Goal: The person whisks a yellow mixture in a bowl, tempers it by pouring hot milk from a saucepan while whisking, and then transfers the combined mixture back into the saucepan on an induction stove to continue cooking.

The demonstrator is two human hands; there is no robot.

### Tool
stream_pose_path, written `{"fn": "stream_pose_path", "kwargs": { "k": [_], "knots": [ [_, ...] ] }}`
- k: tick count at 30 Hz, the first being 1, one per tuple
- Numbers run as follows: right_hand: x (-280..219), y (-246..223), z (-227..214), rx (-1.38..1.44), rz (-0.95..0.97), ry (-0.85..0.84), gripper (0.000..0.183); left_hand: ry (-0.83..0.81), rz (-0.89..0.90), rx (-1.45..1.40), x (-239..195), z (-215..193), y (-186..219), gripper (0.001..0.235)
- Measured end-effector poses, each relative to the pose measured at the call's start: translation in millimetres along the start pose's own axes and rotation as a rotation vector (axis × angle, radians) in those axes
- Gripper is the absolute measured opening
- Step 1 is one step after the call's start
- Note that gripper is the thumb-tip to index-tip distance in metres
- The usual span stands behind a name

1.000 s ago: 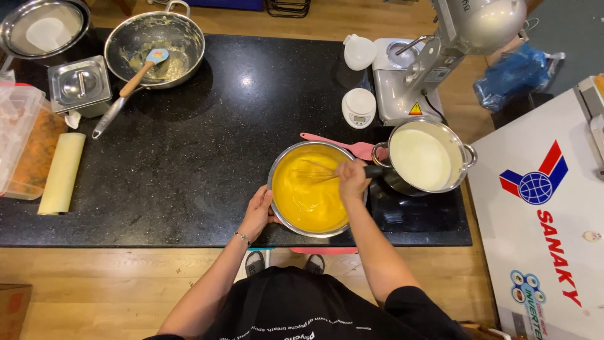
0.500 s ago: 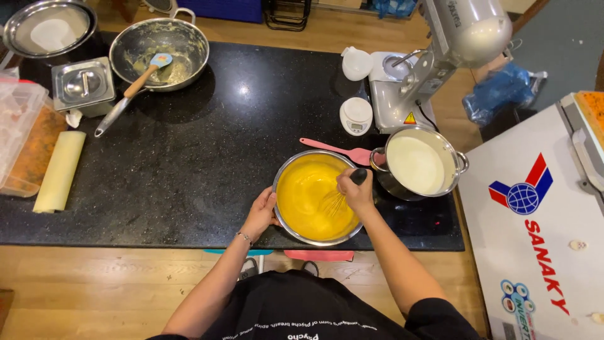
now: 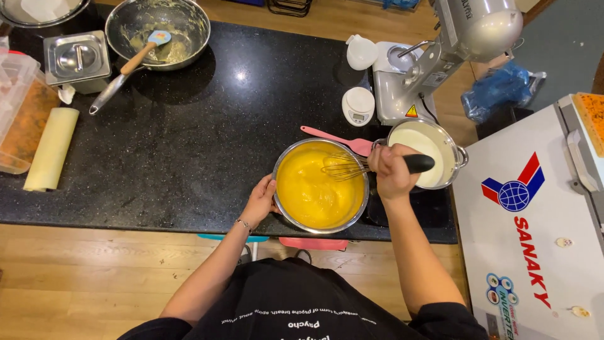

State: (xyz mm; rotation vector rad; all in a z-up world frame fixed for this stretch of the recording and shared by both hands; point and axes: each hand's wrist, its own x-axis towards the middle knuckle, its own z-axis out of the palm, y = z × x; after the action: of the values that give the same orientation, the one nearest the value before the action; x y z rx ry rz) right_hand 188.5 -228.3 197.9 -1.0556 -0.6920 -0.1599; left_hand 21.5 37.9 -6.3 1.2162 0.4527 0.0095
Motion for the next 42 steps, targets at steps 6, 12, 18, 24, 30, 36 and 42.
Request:
{"fn": "stream_pose_path", "kwargs": {
  "k": [6, 12, 18, 24, 30, 36, 42],
  "knots": [
    [2, -35, 11, -0.012, -0.005, 0.008, 0.044, -0.035, 0.010, -0.030, 7, -2, -10, 0.048],
    [-3, -41, 7, 0.002, -0.068, 0.006, 0.041, -0.034, 0.004, -0.048, 1, -2, -3, 0.049],
    [-3, -44, 2, 0.011, -0.083, 0.024, 0.040, -0.030, 0.004, -0.040, -5, 3, 6, 0.050],
    [-11, -18, -25, 0.028, -0.039, 0.117, 0.038, -0.027, -0.007, -0.038, 3, -4, -10, 0.050],
    [-46, 48, -46, 0.064, 0.010, 0.260, 0.039, -0.040, -0.022, -0.021, 1, -6, -7, 0.049],
    [-105, 159, -79, -0.017, 0.102, 0.545, 0.043, -0.038, -0.051, 0.015, -3, -3, -2, 0.045],
    [-105, 179, -28, 0.076, 0.357, 0.548, 0.044, -0.023, -0.050, 0.053, 4, -12, -20, 0.043]
  ]
}}
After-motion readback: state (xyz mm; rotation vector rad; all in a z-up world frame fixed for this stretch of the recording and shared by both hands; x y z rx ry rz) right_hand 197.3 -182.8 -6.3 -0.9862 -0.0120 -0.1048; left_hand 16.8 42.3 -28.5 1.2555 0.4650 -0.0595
